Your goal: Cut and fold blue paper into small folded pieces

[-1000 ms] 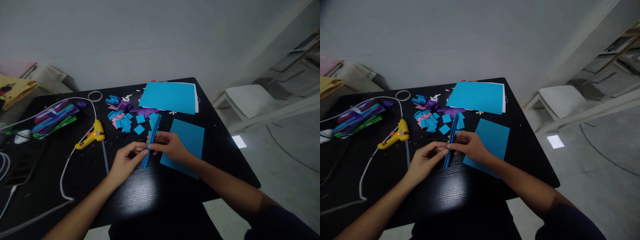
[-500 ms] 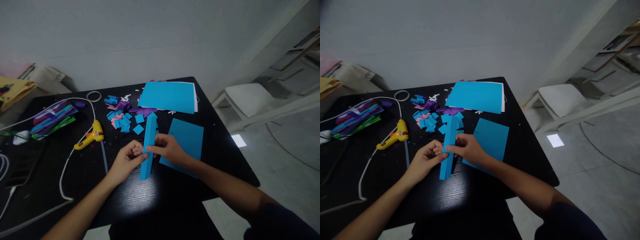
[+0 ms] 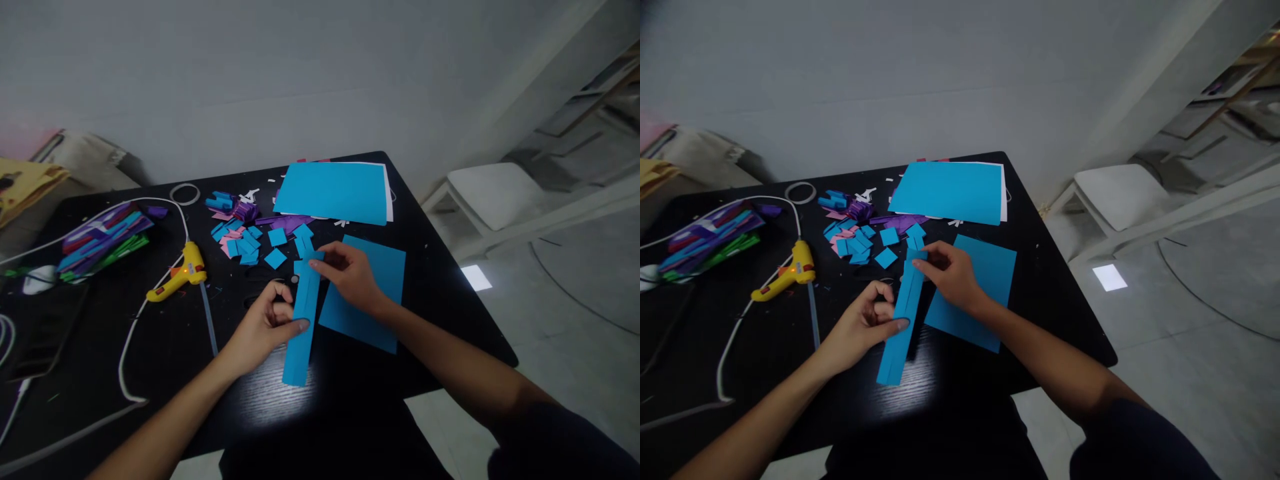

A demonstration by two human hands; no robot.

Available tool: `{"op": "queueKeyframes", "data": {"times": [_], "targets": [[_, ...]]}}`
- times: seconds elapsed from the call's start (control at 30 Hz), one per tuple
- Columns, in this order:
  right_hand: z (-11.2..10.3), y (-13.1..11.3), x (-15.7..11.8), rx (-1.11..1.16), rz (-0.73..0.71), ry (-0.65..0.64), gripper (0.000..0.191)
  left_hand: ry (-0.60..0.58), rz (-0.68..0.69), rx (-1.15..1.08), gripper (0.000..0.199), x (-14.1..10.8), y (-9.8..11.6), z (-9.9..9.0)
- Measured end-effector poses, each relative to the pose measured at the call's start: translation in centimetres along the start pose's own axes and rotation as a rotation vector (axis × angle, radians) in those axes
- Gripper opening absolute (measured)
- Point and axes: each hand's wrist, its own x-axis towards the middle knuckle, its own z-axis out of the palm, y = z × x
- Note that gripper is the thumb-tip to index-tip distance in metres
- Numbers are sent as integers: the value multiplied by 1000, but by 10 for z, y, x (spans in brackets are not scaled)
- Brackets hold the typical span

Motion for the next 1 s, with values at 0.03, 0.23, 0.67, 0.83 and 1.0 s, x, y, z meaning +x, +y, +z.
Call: {"op": "queueKeyframes", "data": {"times": [0.03,0.23,0.67,0.83,1.0], "targets": [[-3,0,3,-28,-8,22,22,-7,13,11,40,-1,1,0],[-4,5,6,-66,4,9,23,-161,35,194,19,-6,8,-11],[-9,5,11,93,168,76,23,-485,-21,162,50,-11,17,-9],[-7,3,9,147,203,28,26,-502,-22,184,47,-11,21,-16],[-3,0,4,193,222,-26,46,-506,29,106,57,-11,16,-26]]}}
